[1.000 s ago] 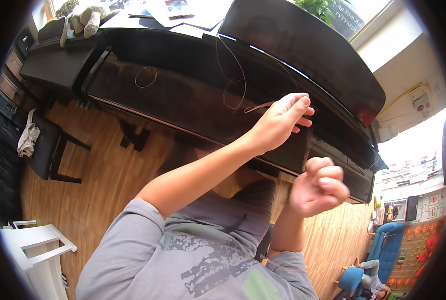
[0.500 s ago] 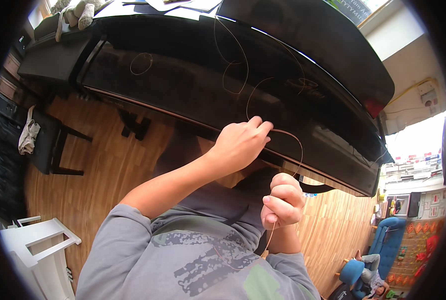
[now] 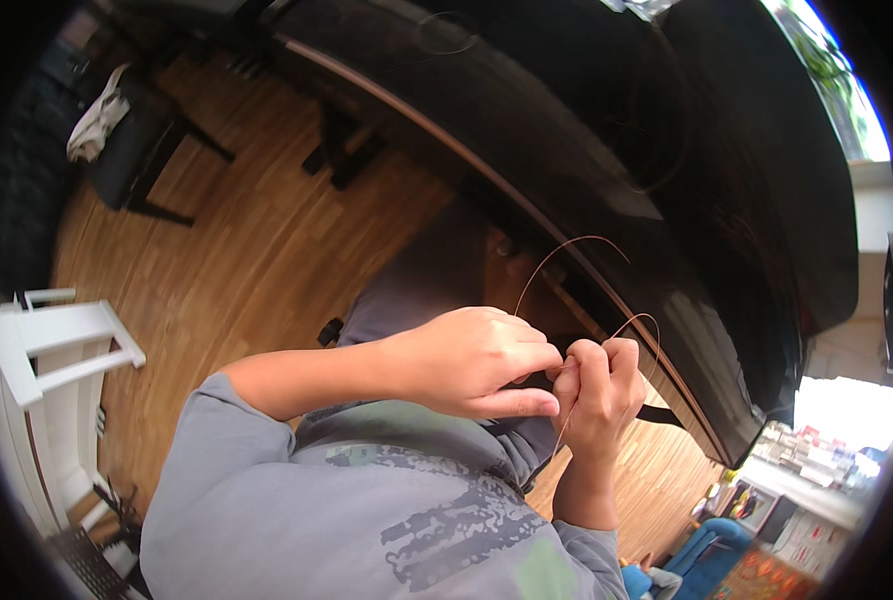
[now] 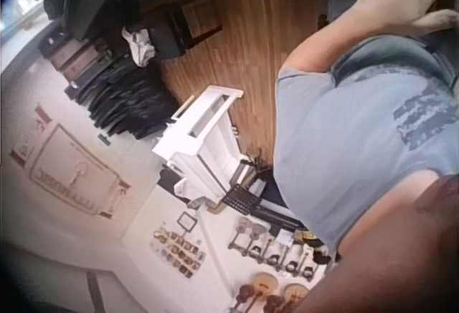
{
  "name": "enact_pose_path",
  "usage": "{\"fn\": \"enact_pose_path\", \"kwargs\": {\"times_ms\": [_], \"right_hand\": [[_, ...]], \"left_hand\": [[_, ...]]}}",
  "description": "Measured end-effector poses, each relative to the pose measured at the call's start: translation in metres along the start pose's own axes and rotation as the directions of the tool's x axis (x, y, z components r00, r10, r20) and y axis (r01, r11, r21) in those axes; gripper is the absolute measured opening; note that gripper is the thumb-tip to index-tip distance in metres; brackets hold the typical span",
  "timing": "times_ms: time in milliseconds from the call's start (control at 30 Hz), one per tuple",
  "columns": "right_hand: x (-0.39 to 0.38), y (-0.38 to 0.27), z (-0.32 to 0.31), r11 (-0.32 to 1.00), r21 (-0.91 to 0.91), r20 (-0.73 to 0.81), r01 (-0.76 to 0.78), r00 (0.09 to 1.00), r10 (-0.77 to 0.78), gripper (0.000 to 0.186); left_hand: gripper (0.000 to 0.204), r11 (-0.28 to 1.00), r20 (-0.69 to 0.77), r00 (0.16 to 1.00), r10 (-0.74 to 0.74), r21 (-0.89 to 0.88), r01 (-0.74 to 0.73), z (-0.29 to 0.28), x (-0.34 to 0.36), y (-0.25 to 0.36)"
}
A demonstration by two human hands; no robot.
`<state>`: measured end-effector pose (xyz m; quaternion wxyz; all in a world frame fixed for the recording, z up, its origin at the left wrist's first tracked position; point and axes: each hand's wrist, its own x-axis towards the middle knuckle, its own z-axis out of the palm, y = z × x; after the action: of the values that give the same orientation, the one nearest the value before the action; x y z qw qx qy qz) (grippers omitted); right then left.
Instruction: The person shapes a thin copper wire into a circular loop by hand, twisting the ends together to secure the shape. They then place the finished loop on the piano surface.
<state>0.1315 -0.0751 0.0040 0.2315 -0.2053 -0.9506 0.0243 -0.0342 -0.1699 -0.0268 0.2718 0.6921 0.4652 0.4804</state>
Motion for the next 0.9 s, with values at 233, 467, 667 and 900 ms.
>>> {"fn": "enact_pose_path", "kwargs": {"times_ms": [233, 467, 667, 900], "right_hand": [[0.035, -0.057, 0.048, 0.982, -0.077, 0.263, 0.174, 0.953, -0.148, 0.012], [0.073, -0.088, 0.08, 0.904, 0.046, 0.405, 0.425, 0.82, -0.405, 0.009], [0.1, -0.101, 0.104, 0.813, 0.471, 0.378, 0.343, 0.754, -0.537, 0.013], [0.07, -0.088, 0.122, 0.509, 0.828, 0.506, -0.234, 0.701, -0.502, 0.066]], "left_hand": [[0.037, 0.837, -0.073, 0.849, -0.524, -0.231, 0.497, -0.009, -0.072, 0.005], [0.018, 0.876, -0.427, 0.765, -0.482, -0.253, 0.411, -0.009, -0.127, -0.034], [0.016, 0.728, -0.47, 0.608, -0.64, -0.623, 0.285, -0.039, -0.152, -0.036], [0.011, 0.583, -0.581, 0.563, -0.588, -0.787, -0.203, -0.017, -0.144, -0.019]]}}
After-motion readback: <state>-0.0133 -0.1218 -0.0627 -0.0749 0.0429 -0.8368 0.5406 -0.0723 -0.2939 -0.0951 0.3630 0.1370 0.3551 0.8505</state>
